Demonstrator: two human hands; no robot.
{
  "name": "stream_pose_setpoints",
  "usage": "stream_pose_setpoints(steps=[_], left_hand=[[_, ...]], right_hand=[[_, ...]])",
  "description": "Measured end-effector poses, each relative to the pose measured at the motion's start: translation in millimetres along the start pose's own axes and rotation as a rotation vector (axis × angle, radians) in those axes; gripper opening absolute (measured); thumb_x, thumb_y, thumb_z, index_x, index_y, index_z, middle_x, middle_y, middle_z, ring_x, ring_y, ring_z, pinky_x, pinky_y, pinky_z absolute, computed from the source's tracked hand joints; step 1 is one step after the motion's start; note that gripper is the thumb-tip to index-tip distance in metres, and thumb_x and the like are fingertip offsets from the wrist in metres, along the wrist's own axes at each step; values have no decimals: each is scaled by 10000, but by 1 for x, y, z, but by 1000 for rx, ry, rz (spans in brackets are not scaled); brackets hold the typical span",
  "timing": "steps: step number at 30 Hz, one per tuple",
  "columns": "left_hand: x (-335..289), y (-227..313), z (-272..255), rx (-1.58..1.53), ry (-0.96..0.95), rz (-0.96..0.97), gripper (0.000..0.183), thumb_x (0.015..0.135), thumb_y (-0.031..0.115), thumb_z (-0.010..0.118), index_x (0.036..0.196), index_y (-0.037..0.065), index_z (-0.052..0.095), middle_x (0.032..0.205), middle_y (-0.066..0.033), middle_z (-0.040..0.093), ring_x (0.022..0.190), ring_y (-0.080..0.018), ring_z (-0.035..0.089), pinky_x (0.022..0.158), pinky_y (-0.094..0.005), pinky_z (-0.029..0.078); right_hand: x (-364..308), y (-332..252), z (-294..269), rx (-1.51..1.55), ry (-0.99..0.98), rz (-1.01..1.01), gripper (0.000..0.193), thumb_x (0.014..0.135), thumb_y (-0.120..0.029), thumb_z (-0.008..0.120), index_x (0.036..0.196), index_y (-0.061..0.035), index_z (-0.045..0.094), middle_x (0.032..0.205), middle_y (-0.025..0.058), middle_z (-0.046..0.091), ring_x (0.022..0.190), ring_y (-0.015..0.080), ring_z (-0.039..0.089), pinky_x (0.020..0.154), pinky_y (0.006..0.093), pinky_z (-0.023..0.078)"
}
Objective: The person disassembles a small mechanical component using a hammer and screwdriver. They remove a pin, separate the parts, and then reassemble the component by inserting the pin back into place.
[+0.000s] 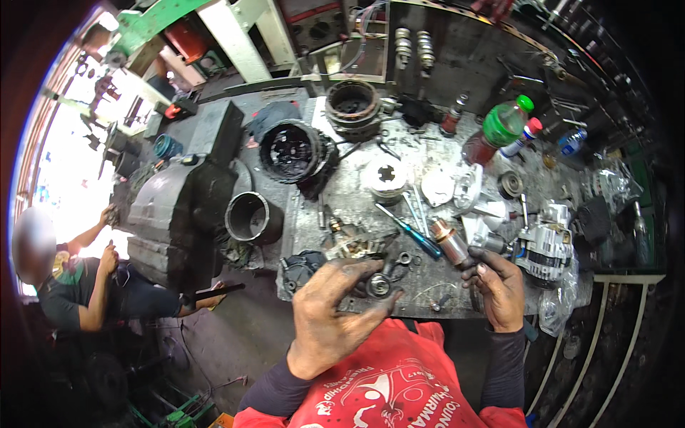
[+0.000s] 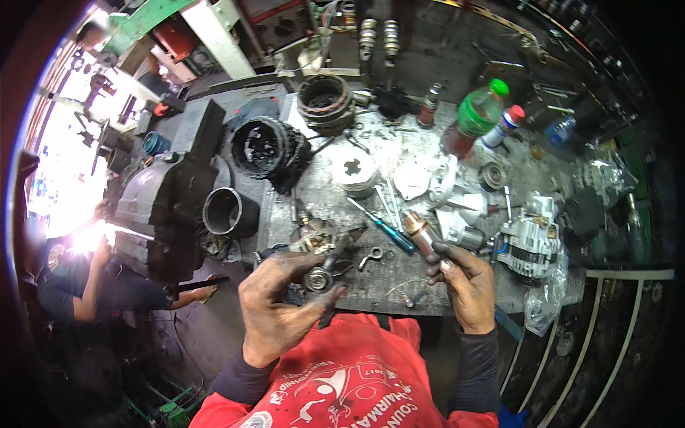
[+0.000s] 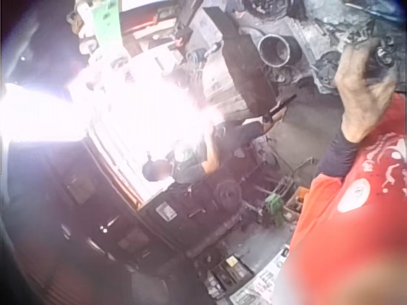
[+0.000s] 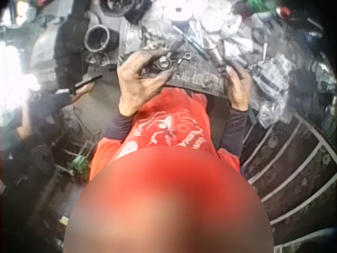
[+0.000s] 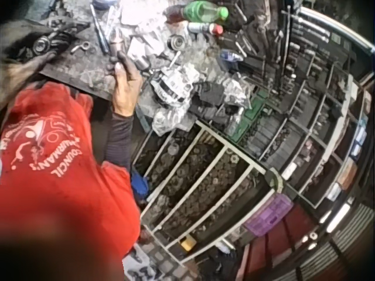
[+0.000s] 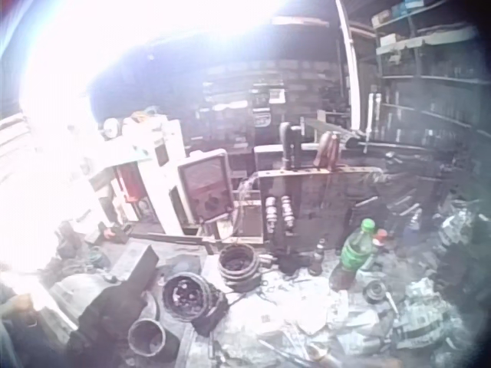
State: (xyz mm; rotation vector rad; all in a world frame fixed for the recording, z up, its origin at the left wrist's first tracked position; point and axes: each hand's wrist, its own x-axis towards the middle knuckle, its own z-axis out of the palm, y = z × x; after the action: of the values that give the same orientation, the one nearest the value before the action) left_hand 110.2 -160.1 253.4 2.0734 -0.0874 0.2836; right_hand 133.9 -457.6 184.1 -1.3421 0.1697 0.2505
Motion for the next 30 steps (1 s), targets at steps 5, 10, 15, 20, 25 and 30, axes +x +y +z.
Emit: stream_pose_setpoints(steps=[5,10,15,20,25,30], left_hand=[[2,1,7,-28,-54,-127,418,746,106,904,1107,-36,750,1034,-133,736,949,-214,691,857,-311,535],[0,-8,10,-279,-62,-356,370,806,43,858,1139,-57,729,1010,-76,706,941,-143,655,787,-262,528],[-2,-4,15,-469,-25,-583,448,787,-104,831,1189,-72,635,826,5,620,708,-10,527,627,-174,456],[0,11,10,-378,-113,-504,474,807,-70,851,1224,-80,625,842,-27,659,763,-47,627,653,-192,500],[-10,11,-9,-585,-50,-574,443,798,-17,880,1183,-78,668,855,-2,638,744,-39,575,639,-188,460],[-24,-12,-50,-728,-41,-610,451,845,-37,829,1246,-104,633,1038,-121,729,921,-148,705,803,-268,588]], right_hand=[[3,-9,-34,-205,180,-22,312,988,-71,651,1263,73,677,1052,106,753,863,140,702,755,273,573],[-12,13,-50,-613,126,-104,256,960,-41,687,1211,0,713,1106,100,716,932,170,703,796,288,562],[-16,73,-25,-1210,-183,-424,312,841,-57,699,1148,-24,653,1200,159,623,1112,359,622,942,457,526],[4,108,-22,-1462,-204,-363,253,827,-87,667,1074,-46,633,1083,159,583,1037,359,595,884,473,506],[9,102,-21,-1345,-168,-403,267,784,12,672,1048,1,632,1033,190,573,983,403,590,862,498,506],[2,51,28,-1055,24,-456,196,848,29,577,1041,34,615,988,179,589,813,343,649,721,430,523]])
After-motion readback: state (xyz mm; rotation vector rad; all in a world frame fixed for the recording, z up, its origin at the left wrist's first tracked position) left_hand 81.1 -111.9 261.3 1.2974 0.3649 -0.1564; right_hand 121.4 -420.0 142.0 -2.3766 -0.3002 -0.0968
